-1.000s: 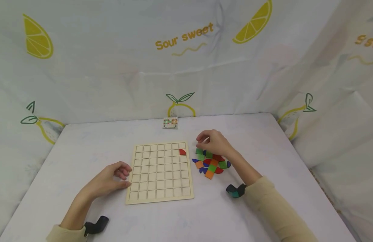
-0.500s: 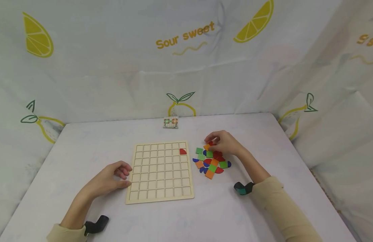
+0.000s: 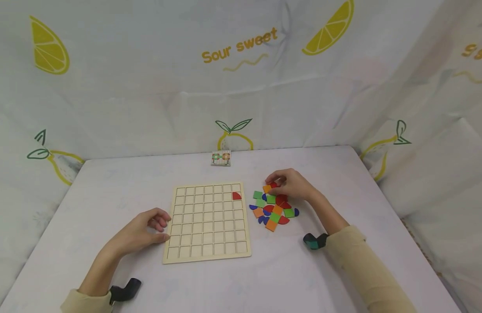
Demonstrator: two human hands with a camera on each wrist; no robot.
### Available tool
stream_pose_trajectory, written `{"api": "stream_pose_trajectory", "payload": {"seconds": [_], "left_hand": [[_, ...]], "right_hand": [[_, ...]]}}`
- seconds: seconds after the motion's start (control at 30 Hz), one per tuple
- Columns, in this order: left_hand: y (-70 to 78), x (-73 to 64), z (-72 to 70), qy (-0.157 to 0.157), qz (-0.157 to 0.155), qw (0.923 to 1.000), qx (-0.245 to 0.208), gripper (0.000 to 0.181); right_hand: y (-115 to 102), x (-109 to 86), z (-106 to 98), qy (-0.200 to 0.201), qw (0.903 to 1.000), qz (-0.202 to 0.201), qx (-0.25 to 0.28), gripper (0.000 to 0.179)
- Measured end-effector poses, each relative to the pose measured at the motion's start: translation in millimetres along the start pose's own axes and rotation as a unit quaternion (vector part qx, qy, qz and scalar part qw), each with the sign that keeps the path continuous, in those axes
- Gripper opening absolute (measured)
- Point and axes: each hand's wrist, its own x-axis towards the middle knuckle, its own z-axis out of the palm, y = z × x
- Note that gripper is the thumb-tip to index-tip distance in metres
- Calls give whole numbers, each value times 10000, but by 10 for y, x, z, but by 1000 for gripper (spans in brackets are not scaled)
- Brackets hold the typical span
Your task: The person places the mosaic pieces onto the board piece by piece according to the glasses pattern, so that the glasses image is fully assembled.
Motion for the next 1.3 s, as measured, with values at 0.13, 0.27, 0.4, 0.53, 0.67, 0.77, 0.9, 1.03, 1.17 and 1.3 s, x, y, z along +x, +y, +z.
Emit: {"api": "stream_pose_trajectory", "payload": {"seconds": [0.13,0.27,0.4,0.53,0.67,0.77,0.9,1.03,1.17,1.3], "left_hand": [[0,0,0,-4,-13,10000,5,42],[6,0,1,-2,-56,10000,14,42],[11,1,3,-9,-69,10000,17,43],[18,3,9,-5,-112,9999,23,43],[38,6,23,22,-236,9997,76,43],[53,10,27,43,-295,9995,127,43],[57,12,21,47,-282,9995,155,43],[49,11,23,56,-259,9995,162,43],[42,11,26,66,-257,9995,154,43],[35,9,23,68,-260,9995,135,43]], "right_hand": [[20,5,-4,-38,10000,68,61,31],[21,6,-9,-79,9999,80,99,31],[17,0,-6,-28,9999,47,84,29],[18,-5,7,43,10000,12,18,28],[11,-11,21,101,9999,-7,-62,28],[-2,-8,30,129,9998,-87,-103,28],[-54,6,54,201,9995,-204,-106,26],[-137,17,89,234,9993,-305,13,25],[-246,27,125,176,9987,-460,125,25],[-352,58,173,104,9977,-647,173,25]]}}
